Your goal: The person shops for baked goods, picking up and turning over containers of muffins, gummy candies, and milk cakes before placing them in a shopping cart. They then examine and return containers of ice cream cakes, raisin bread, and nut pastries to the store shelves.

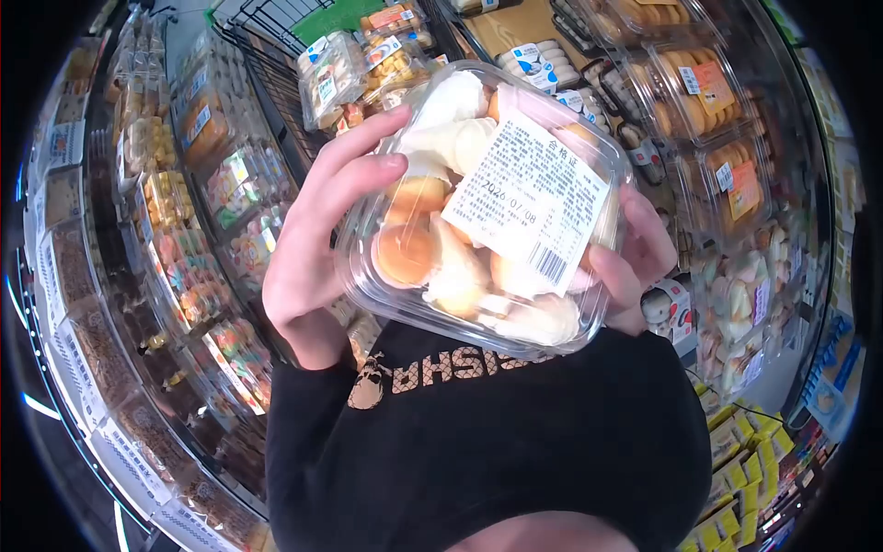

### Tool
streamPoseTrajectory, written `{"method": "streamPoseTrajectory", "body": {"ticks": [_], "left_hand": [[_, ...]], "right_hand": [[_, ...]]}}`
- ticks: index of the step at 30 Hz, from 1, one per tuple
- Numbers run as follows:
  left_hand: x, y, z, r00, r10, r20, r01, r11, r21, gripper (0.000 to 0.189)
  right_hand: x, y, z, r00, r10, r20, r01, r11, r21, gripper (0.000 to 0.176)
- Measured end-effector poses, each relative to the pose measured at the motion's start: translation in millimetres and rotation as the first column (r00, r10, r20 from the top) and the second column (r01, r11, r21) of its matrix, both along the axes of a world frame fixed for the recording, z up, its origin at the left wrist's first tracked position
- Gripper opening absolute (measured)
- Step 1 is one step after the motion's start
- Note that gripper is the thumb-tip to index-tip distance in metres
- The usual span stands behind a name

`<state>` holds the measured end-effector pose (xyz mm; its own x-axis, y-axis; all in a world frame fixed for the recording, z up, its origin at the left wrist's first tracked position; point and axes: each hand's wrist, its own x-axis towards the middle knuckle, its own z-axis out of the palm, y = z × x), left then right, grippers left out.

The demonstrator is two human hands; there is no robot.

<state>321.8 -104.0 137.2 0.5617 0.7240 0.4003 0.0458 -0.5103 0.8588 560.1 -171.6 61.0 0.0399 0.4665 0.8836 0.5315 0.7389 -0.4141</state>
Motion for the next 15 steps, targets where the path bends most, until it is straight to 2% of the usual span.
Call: {"method": "streamPoseTrajectory", "body": {"ticks": [1, 3, 6, 9, 13, 15], "left_hand": [[0.6, -3.6, -1.0, 0.999, 0.042, -0.031, -0.042, 0.999, 0.001, 0.052], [2.9, -5.3, -1.2, 0.998, 0.04, -0.038, -0.039, 0.999, 0.03, 0.051], [6.4, -2.2, -0.5, 0.998, 0.017, -0.055, -0.014, 0.999, 0.049, 0.051], [11.5, 2.8, 1.1, 0.996, -0.054, -0.071, 0.057, 0.997, 0.051, 0.052], [23.4, -0.8, -1.0, 0.997, -0.018, -0.077, 0.026, 0.994, 0.105, 0.056], [29.1, -3.4, -4.5, 0.998, 0.011, -0.066, -0.002, 0.992, 0.127, 0.057]], "right_hand": [[3.9, -2.3, -0.7, 1.0, -0.005, -0.005, 0.005, 1.0, 0.005, 0.038], [12.1, -7.6, -1.4, 0.995, 0.0, 0.104, 0.001, 1.0, -0.009, 0.038], [8.2, -13.5, 5.9, 0.992, -0.064, 0.112, 0.069, 0.997, -0.045, 0.041], [8.0, -12.7, 4.9, 0.992, -0.101, 0.071, 0.101, 0.995, 0.003, 0.041], [17.5, -18.8, 9.8, 0.989, -0.122, 0.088, 0.126, 0.991, -0.039, 0.039], [22.9, -18.5, 9.3, 0.987, -0.124, 0.105, 0.124, 0.992, 0.007, 0.04]]}}
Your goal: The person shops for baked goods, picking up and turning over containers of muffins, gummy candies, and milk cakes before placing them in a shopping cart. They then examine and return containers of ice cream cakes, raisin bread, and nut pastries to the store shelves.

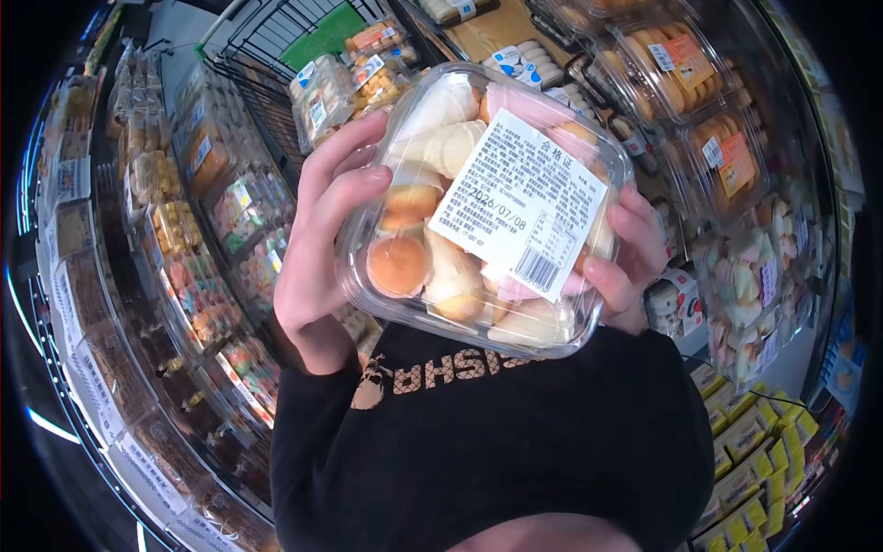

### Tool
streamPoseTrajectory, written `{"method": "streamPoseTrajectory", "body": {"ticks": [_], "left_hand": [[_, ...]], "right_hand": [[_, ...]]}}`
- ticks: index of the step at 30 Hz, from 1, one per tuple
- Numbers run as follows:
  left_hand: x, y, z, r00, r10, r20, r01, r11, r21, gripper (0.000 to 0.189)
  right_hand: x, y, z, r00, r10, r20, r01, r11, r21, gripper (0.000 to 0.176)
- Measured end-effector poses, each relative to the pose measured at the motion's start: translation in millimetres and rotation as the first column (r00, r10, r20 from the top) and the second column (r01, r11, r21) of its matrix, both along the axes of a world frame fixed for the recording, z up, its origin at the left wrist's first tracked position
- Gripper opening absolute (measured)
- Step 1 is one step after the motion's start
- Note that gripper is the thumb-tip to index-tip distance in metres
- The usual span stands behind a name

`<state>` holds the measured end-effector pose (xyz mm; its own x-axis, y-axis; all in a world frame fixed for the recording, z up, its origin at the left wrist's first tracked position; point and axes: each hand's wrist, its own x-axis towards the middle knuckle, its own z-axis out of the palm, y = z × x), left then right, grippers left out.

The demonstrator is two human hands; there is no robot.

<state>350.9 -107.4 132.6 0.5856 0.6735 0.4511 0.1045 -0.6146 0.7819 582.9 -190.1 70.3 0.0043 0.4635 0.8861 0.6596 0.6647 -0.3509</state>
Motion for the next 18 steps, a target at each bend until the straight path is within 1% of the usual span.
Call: {"method": "streamPoseTrajectory", "body": {"ticks": [1, 2, 3, 4, 5, 6, 7, 8, 9, 10, 11, 12, 13, 14, 15, 16, 17, 18], "left_hand": [[2.2, -1.2, -1.7, 0.996, -0.018, 0.085, 0.022, 0.999, -0.046, 0.058], [4.3, -1.8, -2.5, 0.985, -0.03, 0.171, 0.046, 0.995, -0.09, 0.06], [5.4, -1.9, -1.9, 0.985, -0.033, 0.169, 0.049, 0.995, -0.09, 0.06], [4.6, -1.8, -0.7, 0.983, 0.002, 0.184, 0.041, 0.972, -0.23, 0.063], [3.1, -1.7, 0.2, 0.981, 0.039, 0.192, 0.034, 0.93, -0.367, 0.066], [0.3, 5.0, -2.1, 0.982, 0.041, 0.187, 0.032, 0.928, -0.37, 0.066], [-3.5, 16.9, -6.6, 0.979, -0.081, 0.185, 0.132, 0.95, -0.282, 0.068], [-5.6, 22.4, -9.6, 0.965, -0.2, 0.171, 0.232, 0.953, -0.195, 0.071], [-2.8, 20.6, -8.1, 0.983, -0.112, 0.148, 0.159, 0.919, -0.361, 0.078], [-2.2, 19.8, -7.2, 0.984, -0.106, 0.146, 0.154, 0.918, -0.366, 0.078], [-1.7, 19.4, -6.7, 0.991, -0.068, 0.117, 0.118, 0.859, -0.499, 0.08], [-1.1, 19.0, -6.7, 0.996, -0.034, 0.083, 0.078, 0.78, -0.621, 0.082], [5.3, 15.2, -8.1, 0.994, 0.011, 0.111, 0.064, 0.762, -0.645, 0.093], [14.4, 10.0, -14.2, 0.994, 0.013, 0.11, 0.063, 0.753, -0.655, 0.093], [23.8, 3.4, -20.8, 0.962, 0.116, 0.249, 0.088, 0.729, -0.679, 0.096], [31.5, -3.8, -27.8, 0.899, 0.222, 0.376, 0.116, 0.708, -0.697, 0.1], [36.1, -12.7, -36.7, 0.858, 0.338, 0.388, 0.089, 0.645, -0.759, 0.101], [41.1, -22.3, -41.4, 0.849, 0.396, 0.351, 0.074, 0.568, -0.82, 0.095]], "right_hand": [[2.9, -0.9, 0.9, 1.0, -0.008, -0.003, 0.008, 1.0, -0.001, 0.04], [5.9, -1.3, 2.1, 0.999, 0.025, -0.023, -0.026, 0.999, -0.026, 0.041], [8.2, -1.5, 2.3, 0.997, 0.06, -0.044, -0.063, 0.997, -0.05, 0.044], [7.3, -0.9, 1.0, 0.997, 0.059, -0.046, -0.062, 0.997, -0.05, 0.044], [4.4, 0.5, -1.9, 0.956, 0.13, -0.262, -0.173, 0.974, -0.149, 0.046], [3.0, 1.5, -6.6, 0.865, 0.168, -0.473, -0.299, 0.929, -0.219, 0.048], [6.2, 3.5, -15.9, 0.79, 0.249, -0.56, -0.431, 0.876, -0.219, 0.06], [6.2, -1.1, -16.8, 0.787, 0.249, -0.564, -0.435, 0.873, -0.221, 0.06], [3.9, -8.3, -11.1, 0.671, 0.181, -0.719, -0.56, 0.76, -0.331, 0.059], [1.5, -16.3, -3.9, 0.545, 0.07, -0.836, -0.683, 0.615, -0.394, 0.058], [-0.2, -22.7, 2.1, 0.42, -0.075, -0.904, -0.795, 0.45, -0.406, 0.057], [-0.8, -25.7, 4.0, 0.305, -0.243, -0.921, -0.887, 0.278, -0.367, 0.056], [-0.1, -19.3, -9.4, 0.282, -0.059, -0.958, -0.908, 0.307, -0.286, 0.048], [1.1, -13.1, -23.9, 0.252, 0.123, -0.96, -0.926, 0.319, -0.202, 0.04], [-2.8, -13.9, -23.3, 0.252, 0.117, -0.961, -0.927, 0.315, -0.205, 0.04], [-10.8, -14.7, -21.3, 0.111, -0.009, -0.994, -0.941, 0.322, -0.108, 0.035], [-16.2, -15.0, -20.2, -0.036, -0.133, -0.99, -0.94, 0.341, -0.011, 0.029], [-18.4, -14.8, -22.1, -0.036, -0.138, -0.99, -0.942, 0.335, -0.012, 0.029]]}}
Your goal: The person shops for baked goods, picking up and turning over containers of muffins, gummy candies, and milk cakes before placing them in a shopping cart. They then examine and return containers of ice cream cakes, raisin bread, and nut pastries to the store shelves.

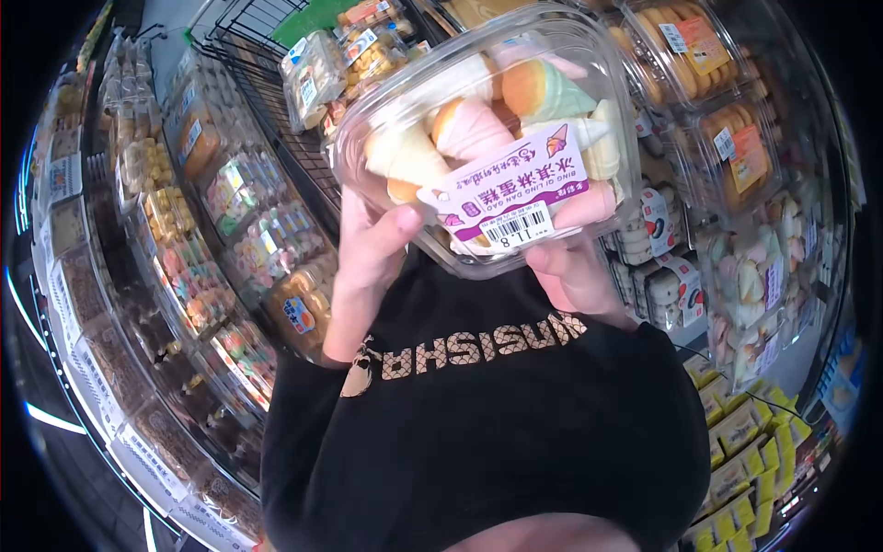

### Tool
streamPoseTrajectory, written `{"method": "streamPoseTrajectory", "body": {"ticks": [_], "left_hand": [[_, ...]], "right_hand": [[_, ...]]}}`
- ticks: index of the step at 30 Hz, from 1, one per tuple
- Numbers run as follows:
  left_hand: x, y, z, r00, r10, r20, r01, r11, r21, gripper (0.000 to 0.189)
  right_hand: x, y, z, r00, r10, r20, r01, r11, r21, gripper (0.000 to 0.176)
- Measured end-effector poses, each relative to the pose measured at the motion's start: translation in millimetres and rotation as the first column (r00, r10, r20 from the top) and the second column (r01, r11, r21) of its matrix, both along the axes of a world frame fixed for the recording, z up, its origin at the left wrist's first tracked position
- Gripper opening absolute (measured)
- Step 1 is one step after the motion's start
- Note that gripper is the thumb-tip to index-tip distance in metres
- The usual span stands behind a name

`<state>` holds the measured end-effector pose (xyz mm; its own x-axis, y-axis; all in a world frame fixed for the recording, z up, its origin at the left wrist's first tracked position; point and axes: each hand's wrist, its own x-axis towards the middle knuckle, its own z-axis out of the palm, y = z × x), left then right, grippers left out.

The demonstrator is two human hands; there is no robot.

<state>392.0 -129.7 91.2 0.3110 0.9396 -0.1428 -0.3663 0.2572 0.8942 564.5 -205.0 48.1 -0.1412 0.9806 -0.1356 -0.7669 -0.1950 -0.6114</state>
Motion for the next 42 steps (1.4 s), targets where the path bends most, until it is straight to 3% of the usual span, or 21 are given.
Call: {"method": "streamPoseTrajectory", "body": {"ticks": [4, 6, 7, 8, 10, 14, 17, 18, 20, 21, 24, 26, 30, 31, 32, 34, 35, 39, 42], "left_hand": [[11.6, -5.4, -19.6, 0.995, 0.097, 0.024, -0.097, 0.995, -0.008, 0.084], [8.4, -2.8, -22.7, 0.993, 0.105, 0.052, -0.103, 0.994, -0.042, 0.081], [7.8, -0.5, -20.3, 0.992, 0.101, 0.072, -0.097, 0.993, -0.063, 0.079], [7.6, 1.4, -16.9, 0.991, 0.098, 0.092, -0.09, 0.992, -0.084, 0.076], [6.7, 4.9, -10.7, 0.992, 0.091, 0.084, -0.089, 0.996, -0.021, 0.073], [0.6, 10.6, -7.3, 0.996, 0.081, -0.046, -0.079, 0.996, 0.042, 0.073], [-7.8, 15.5, -9.5, 0.998, 0.051, -0.046, -0.054, 0.997, -0.056, 0.084], [-10.3, 18.3, -8.6, 0.999, 0.031, -0.042, -0.033, 0.998, -0.046, 0.084], [-11.8, 21.6, -4.5, 0.992, -0.045, -0.115, 0.069, 0.974, 0.214, 0.096], [-23.6, 25.6, -15.4, 0.977, -0.108, -0.186, 0.147, 0.966, 0.212, 0.107], [-8.3, 34.9, -18.4, 0.959, -0.26, -0.11, 0.28, 0.922, 0.268, 0.103], [11.9, 41.0, -17.7, 0.927, -0.36, -0.104, 0.374, 0.881, 0.288, 0.1], [55.3, 50.0, -14.3, 0.846, -0.511, -0.153, 0.532, 0.787, 0.314, 0.094], [63.6, 51.7, -14.1, 0.826, -0.537, -0.171, 0.562, 0.764, 0.318, 0.093], [70.2, 54.2, -18.1, 0.771, -0.607, -0.192, 0.636, 0.751, 0.177, 0.094], [105.4, 39.6, -20.2, 0.756, -0.634, -0.161, 0.649, 0.758, 0.067, 0.099], [125.5, 30.8, -15.8, 0.695, -0.7, -0.164, 0.711, 0.703, 0.015, 0.11], [187.7, -4.8, -12.4, 0.471, -0.872, -0.137, 0.882, 0.459, 0.108, 0.095], [228.4, -31.1, -12.2, 0.382, -0.905, -0.186, 0.924, 0.376, 0.065, 0.08]], "right_hand": [[-6.7, 1.6, 3.2, 0.998, -0.064, 0.015, 0.064, 0.998, -0.024, 0.032], [-1.0, -1.1, -5.5, 0.989, -0.142, -0.046, 0.145, 0.987, 0.07, 0.038], [11.4, 0.8, -9.1, 0.988, -0.102, 0.119, 0.084, 0.986, 0.146, 0.055], [18.0, 3.8, -9.2, 0.988, -0.093, 0.122, 0.075, 0.987, 0.143, 0.055], [26.1, 11.0, -3.8, 0.953, -0.155, 0.261, 0.154, 0.988, 0.026, 0.072], [28.5, 18.3, 6.7, 0.943, -0.086, 0.322, 0.106, 0.993, -0.045, 0.082], [27.8, 21.9, 16.0, 0.956, 0.034, 0.292, -0.016, 0.998, -0.062, 0.083], [27.3, 22.3, 20.1, 0.955, 0.012, 0.296, 0.004, 0.999, -0.052, 0.083], [31.7, 19.2, 30.4, 0.983, 0.048, 0.177, -0.039, 0.998, -0.054, 0.088], [34.1, 13.7, 25.7, 0.982, 0.004, 0.189, -0.009, 1.0, 0.029, 0.091], [48.4, 1.0, 17.6, 0.9, -0.191, 0.393, 0.069, 0.95, 0.303, 0.095], [54.4, -13.5, 17.0, 0.917, -0.253, 0.309, 0.172, 0.948, 0.267, 0.096], [72.6, -44.7, 19.6, 0.844, -0.403, 0.354, 0.342, 0.913, 0.222, 0.095], [77.8, -54.3, 19.6, 0.818, -0.45, 0.358, 0.392, 0.892, 0.225, 0.095], [81.9, -64.9, 19.9, 0.78, -0.519, 0.351, 0.468, 0.855, 0.224, 0.094], [87.2, -86.8, 21.1, 0.708, -0.619, 0.339, 0.58, 0.784, 0.219, 0.093], [90.1, -97.4, 21.7, 0.647, -0.694, 0.315, 0.686, 0.71, 0.157, 0.089], [95.5, -141.6, 10.5, 0.422, -0.865, 0.27, 0.905, 0.42, -0.071, 0.064], [100.2, -172.2, 9.6, 0.33, -0.892, 0.308, 0.944, 0.319, -0.087, 0.058]]}}
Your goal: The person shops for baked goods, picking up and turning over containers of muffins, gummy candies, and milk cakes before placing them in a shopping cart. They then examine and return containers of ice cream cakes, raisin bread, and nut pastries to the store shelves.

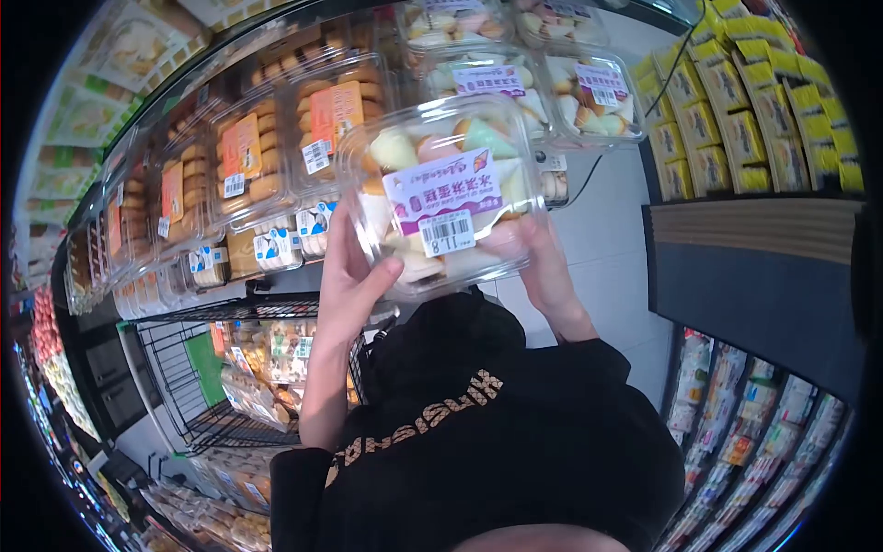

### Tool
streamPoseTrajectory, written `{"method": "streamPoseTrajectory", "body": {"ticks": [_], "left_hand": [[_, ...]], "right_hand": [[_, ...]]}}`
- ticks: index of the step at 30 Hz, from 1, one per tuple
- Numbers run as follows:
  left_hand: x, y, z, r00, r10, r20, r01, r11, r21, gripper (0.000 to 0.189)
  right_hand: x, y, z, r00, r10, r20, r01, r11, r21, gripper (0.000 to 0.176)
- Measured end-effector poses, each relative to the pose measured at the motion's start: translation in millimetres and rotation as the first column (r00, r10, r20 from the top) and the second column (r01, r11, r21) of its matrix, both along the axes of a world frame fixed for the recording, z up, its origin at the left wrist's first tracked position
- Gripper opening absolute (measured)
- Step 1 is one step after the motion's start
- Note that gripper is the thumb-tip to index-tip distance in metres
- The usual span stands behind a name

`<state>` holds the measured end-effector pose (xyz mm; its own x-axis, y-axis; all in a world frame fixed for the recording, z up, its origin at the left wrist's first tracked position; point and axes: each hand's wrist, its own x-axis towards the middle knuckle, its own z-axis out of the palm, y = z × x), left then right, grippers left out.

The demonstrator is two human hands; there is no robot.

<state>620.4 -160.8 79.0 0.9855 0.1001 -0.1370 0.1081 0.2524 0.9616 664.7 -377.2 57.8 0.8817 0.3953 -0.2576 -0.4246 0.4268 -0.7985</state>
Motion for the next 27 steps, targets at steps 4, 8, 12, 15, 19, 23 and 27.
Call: {"method": "streamPoseTrajectory", "body": {"ticks": [4, 8, 12, 15, 19, 23, 27], "left_hand": [[64.0, -49.5, 32.1, 0.992, -0.123, -0.024, 0.12, 0.986, -0.118, 0.07], [112.9, -96.1, 38.4, 0.979, -0.199, -0.039, 0.191, 0.971, -0.143, 0.066], [139.3, -131.8, 36.9, 0.962, -0.262, 0.072, 0.269, 0.955, -0.126, 0.066], [148.4, -148.4, 26.3, 0.945, -0.299, 0.13, 0.313, 0.944, -0.108, 0.07], [144.4, -167.3, 5.4, 0.907, -0.331, 0.26, 0.367, 0.925, -0.102, 0.069], [121.1, -179.2, -1.4, 0.911, -0.376, 0.171, 0.4, 0.907, -0.135, 0.074], [90.4, -187.4, -13.2, 0.897, -0.336, 0.287, 0.288, 0.937, 0.196, 0.074]], "right_hand": [[21.5, -33.9, 14.6, 0.961, -0.248, 0.125, 0.258, 0.964, -0.068, 0.053], [53.1, -68.8, 34.0, 0.911, -0.35, 0.218, 0.382, 0.916, -0.124, 0.049], [72.8, -95.4, 35.9, 0.863, -0.455, 0.219, 0.487, 0.864, -0.127, 0.051], [76.0, -111.3, 35.1, 0.847, -0.497, 0.185, 0.523, 0.842, -0.131, 0.052], [65.8, -129.8, 21.6, 0.806, -0.588, 0.072, 0.592, 0.805, -0.045, 0.053], [42.7, -145.8, 5.2, 0.786, -0.618, -0.006, 0.618, 0.785, 0.044, 0.056], [22.8, -149.8, -2.4, 0.766, -0.637, -0.091, 0.642, 0.751, 0.153, 0.059]]}}
